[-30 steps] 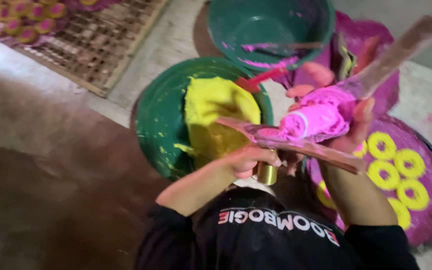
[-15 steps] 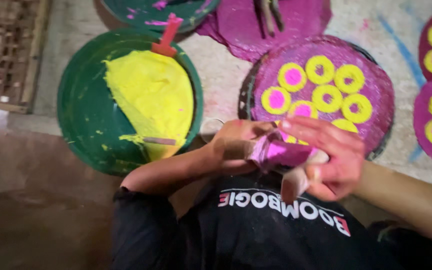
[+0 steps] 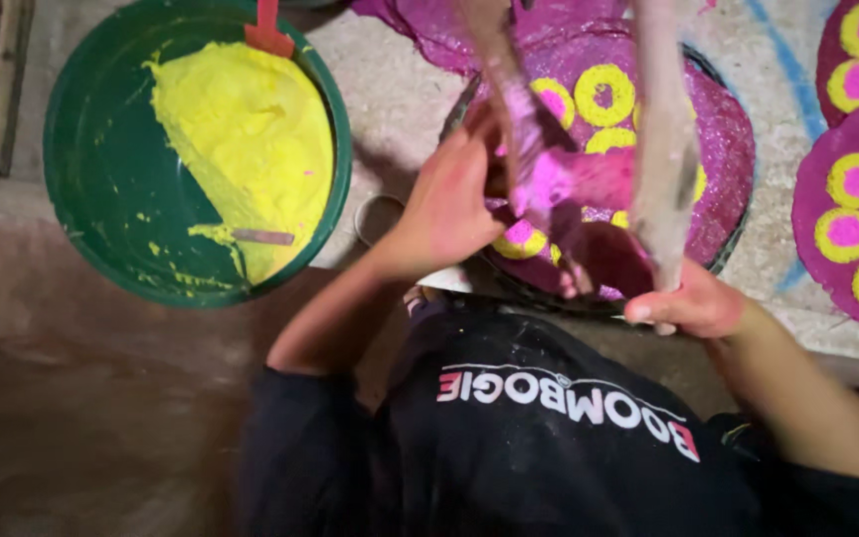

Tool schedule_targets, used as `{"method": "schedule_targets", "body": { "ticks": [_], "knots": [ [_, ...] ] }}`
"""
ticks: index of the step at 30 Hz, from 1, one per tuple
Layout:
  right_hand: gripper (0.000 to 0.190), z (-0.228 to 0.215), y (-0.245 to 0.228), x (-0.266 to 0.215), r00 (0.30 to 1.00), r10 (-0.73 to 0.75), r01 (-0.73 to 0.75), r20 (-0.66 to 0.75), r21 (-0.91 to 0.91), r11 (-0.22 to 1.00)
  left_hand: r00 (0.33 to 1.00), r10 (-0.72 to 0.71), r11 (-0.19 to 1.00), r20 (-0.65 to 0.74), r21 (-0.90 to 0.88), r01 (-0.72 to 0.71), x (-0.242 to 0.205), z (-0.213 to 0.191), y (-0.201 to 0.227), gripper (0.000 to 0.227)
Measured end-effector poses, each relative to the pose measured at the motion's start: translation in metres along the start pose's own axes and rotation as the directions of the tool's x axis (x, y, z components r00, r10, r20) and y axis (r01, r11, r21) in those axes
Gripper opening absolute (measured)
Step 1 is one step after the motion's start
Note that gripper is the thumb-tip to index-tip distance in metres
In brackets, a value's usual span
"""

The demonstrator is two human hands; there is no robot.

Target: The person uses a wooden mold to press yellow and pink dough into ring shapes on a pink glittery surface. They repeatedly scoop dough, press it into the mold, and place the formed rings onto a tray.

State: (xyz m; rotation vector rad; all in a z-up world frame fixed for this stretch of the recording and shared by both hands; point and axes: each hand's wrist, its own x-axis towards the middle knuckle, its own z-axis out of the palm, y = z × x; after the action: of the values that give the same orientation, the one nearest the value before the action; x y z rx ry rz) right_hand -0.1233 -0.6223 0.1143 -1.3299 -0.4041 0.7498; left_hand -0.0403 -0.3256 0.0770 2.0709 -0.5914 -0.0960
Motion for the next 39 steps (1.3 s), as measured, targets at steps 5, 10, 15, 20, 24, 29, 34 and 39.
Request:
{"method": "schedule_targets", "body": {
  "ticks": [5,10,15,20,24,29,34,39],
  "knots": [
    [0.053,-0.023,0.042,-0.047,0.899,-0.114,-0.011,-0.423,-0.283,0.959,0.884,-0.372,0.925,-0.282,-0.192,0.328,-0.061,0.092,-0.053,0.112],
    [0.078,-0.036,0.044,-0.079,0.749,-0.170,0.040,-0.641,-0.213,0.976,0.830,-0.553,0.478,0.069,-0.790,0.384,-0.102,0.171,-0.080,0.095],
    [0.093,-0.040,0.037,-0.086,0.693,-0.142,-0.059,-0.707,-0.251,0.966,0.968,-0.150,0.987,-0.201,-0.081,0.136,-0.053,0.134,-0.168,0.091],
    [0.086,-0.046,0.037,-0.074,0.827,-0.091,0.037,-0.555,-0.109,0.993,0.909,-0.347,0.717,0.232,-0.559,0.417,0.057,0.103,-0.253,0.071],
    [0.087,-0.058,0.042,-0.052,0.911,-0.107,0.080,-0.399,-0.083,0.993,0.947,-0.263,0.865,0.187,-0.389,0.317,0.118,0.105,-0.272,0.063],
    [0.101,-0.066,0.041,-0.030,0.965,0.054,-0.031,-0.256,0.094,0.995,0.984,-0.112,0.934,0.138,-0.322,0.152,0.138,0.123,-0.276,0.061],
    [0.100,-0.067,0.029,-0.020,0.960,0.095,-0.111,-0.263,-0.044,0.993,0.977,-0.105,0.914,0.183,-0.369,0.168,0.136,0.115,-0.253,0.055],
    [0.109,-0.067,0.029,-0.012,0.962,0.228,-0.203,-0.150,0.163,0.965,0.995,-0.053,0.567,-0.085,-0.823,-0.040,0.121,0.078,-0.161,0.057]
  ]
}}
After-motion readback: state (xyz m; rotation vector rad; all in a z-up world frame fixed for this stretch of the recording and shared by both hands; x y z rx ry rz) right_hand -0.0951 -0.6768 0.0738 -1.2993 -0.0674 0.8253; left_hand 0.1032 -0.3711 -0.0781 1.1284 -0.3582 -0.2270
